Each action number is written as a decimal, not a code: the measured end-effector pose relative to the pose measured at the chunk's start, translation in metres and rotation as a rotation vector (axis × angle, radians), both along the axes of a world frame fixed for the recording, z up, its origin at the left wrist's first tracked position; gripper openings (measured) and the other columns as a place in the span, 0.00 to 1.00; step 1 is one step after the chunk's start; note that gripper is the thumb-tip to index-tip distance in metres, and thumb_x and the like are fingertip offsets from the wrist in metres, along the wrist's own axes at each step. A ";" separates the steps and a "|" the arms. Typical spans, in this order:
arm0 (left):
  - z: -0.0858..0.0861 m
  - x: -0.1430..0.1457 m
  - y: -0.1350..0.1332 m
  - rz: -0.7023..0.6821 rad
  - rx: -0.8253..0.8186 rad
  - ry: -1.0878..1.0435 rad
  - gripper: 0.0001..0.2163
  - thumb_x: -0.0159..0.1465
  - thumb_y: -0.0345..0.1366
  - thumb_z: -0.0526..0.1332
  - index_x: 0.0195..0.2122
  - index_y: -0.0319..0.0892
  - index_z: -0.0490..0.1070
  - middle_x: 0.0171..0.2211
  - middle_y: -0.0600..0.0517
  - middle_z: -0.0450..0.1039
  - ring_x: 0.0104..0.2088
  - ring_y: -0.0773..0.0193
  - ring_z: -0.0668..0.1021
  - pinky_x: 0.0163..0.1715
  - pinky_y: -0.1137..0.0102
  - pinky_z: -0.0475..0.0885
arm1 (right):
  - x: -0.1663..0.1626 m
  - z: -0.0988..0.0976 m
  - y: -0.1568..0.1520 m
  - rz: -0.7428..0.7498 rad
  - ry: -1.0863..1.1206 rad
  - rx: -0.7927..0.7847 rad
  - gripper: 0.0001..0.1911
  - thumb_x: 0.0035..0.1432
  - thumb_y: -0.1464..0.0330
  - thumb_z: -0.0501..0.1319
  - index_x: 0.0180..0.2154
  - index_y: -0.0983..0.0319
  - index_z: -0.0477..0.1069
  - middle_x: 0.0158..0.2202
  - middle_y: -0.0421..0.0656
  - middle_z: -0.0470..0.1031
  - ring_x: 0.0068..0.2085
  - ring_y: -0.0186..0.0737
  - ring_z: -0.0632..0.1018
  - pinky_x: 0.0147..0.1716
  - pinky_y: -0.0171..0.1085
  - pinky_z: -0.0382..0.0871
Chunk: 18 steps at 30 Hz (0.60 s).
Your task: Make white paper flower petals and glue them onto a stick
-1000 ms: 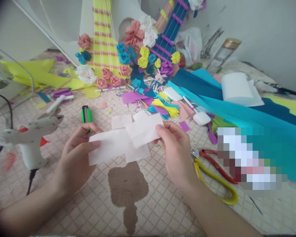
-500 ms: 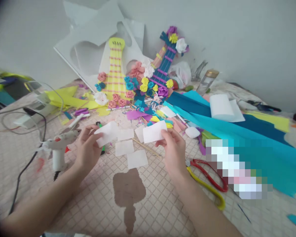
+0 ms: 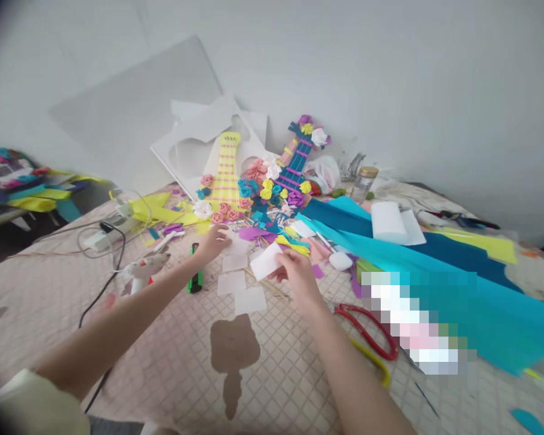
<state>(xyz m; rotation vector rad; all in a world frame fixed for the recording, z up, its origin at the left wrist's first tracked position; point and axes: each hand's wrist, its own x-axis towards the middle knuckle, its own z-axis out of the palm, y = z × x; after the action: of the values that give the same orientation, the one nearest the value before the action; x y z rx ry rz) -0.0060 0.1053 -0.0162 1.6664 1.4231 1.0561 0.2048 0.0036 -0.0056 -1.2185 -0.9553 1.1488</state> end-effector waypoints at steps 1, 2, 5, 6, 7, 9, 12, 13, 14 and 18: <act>0.000 0.000 0.003 -0.001 -0.001 0.037 0.09 0.60 0.32 0.59 0.41 0.37 0.66 0.31 0.52 0.69 0.27 0.69 0.72 0.27 0.71 0.70 | 0.002 -0.001 0.000 0.049 -0.049 -0.020 0.08 0.43 0.65 0.60 0.22 0.64 0.68 0.17 0.41 0.72 0.17 0.38 0.74 0.13 0.31 0.59; 0.000 -0.001 0.006 0.000 0.006 0.069 0.09 0.62 0.34 0.58 0.42 0.36 0.66 0.34 0.51 0.69 0.29 0.67 0.73 0.29 0.69 0.71 | 0.004 -0.003 -0.001 0.089 -0.102 -0.038 0.07 0.43 0.66 0.60 0.21 0.64 0.68 0.16 0.41 0.71 0.16 0.38 0.73 0.13 0.31 0.58; 0.002 -0.005 0.003 0.014 0.065 0.135 0.10 0.62 0.35 0.57 0.43 0.37 0.67 0.41 0.48 0.69 0.39 0.62 0.74 0.38 0.62 0.71 | 0.009 -0.012 -0.001 0.110 -0.264 -0.049 0.04 0.40 0.70 0.61 0.19 0.63 0.69 0.15 0.40 0.70 0.15 0.36 0.70 0.14 0.32 0.55; 0.004 -0.007 -0.001 0.018 0.090 0.146 0.10 0.60 0.33 0.59 0.42 0.37 0.67 0.43 0.47 0.69 0.42 0.60 0.73 0.41 0.61 0.70 | 0.011 -0.015 -0.001 0.082 -0.314 -0.036 0.03 0.39 0.71 0.62 0.18 0.63 0.69 0.15 0.40 0.69 0.16 0.35 0.69 0.15 0.32 0.55; 0.007 -0.008 -0.006 0.019 0.112 0.151 0.10 0.59 0.32 0.60 0.42 0.37 0.68 0.44 0.46 0.69 0.44 0.58 0.72 0.43 0.60 0.69 | 0.012 -0.017 0.000 0.042 -0.358 -0.016 0.03 0.37 0.72 0.62 0.18 0.62 0.68 0.15 0.39 0.68 0.17 0.34 0.68 0.17 0.32 0.55; 0.014 -0.012 -0.020 0.013 0.146 0.145 0.11 0.55 0.30 0.61 0.41 0.39 0.68 0.46 0.44 0.69 0.48 0.55 0.70 0.46 0.60 0.68 | 0.014 -0.017 0.004 -0.044 -0.425 0.035 0.04 0.36 0.73 0.63 0.19 0.61 0.68 0.15 0.37 0.63 0.21 0.35 0.66 0.21 0.33 0.56; 0.027 -0.021 -0.050 -0.019 0.171 0.116 0.11 0.56 0.33 0.58 0.41 0.41 0.67 0.46 0.44 0.69 0.48 0.55 0.71 0.45 0.60 0.69 | 0.015 -0.002 0.001 -0.104 -0.466 0.116 0.04 0.39 0.71 0.63 0.22 0.61 0.69 0.17 0.36 0.60 0.24 0.36 0.65 0.26 0.35 0.58; 0.031 -0.026 -0.063 -0.036 0.172 0.112 0.11 0.57 0.34 0.58 0.41 0.41 0.67 0.45 0.44 0.70 0.47 0.55 0.72 0.45 0.60 0.69 | 0.014 0.007 -0.005 -0.102 -0.465 0.140 0.03 0.42 0.69 0.63 0.23 0.61 0.69 0.19 0.37 0.60 0.25 0.36 0.65 0.27 0.36 0.59; 0.033 -0.031 -0.076 -0.057 0.170 0.109 0.11 0.57 0.35 0.57 0.41 0.41 0.67 0.44 0.45 0.70 0.46 0.55 0.72 0.45 0.60 0.69 | 0.014 0.017 -0.015 -0.086 -0.448 0.167 0.04 0.44 0.68 0.62 0.25 0.61 0.70 0.20 0.37 0.62 0.25 0.36 0.65 0.27 0.36 0.59; 0.035 -0.055 -0.135 -0.127 0.156 0.144 0.10 0.60 0.37 0.55 0.42 0.43 0.68 0.43 0.47 0.71 0.42 0.58 0.74 0.42 0.62 0.71 | 0.018 0.055 -0.088 0.174 -0.223 0.366 0.07 0.52 0.63 0.61 0.27 0.58 0.69 0.22 0.39 0.65 0.24 0.35 0.67 0.22 0.35 0.61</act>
<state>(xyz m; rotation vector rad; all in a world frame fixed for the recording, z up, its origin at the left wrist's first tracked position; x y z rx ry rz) -0.0609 -0.0297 0.0184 1.9524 1.3324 1.0151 0.2223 -0.0846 0.0495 -0.9918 -1.3956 0.9289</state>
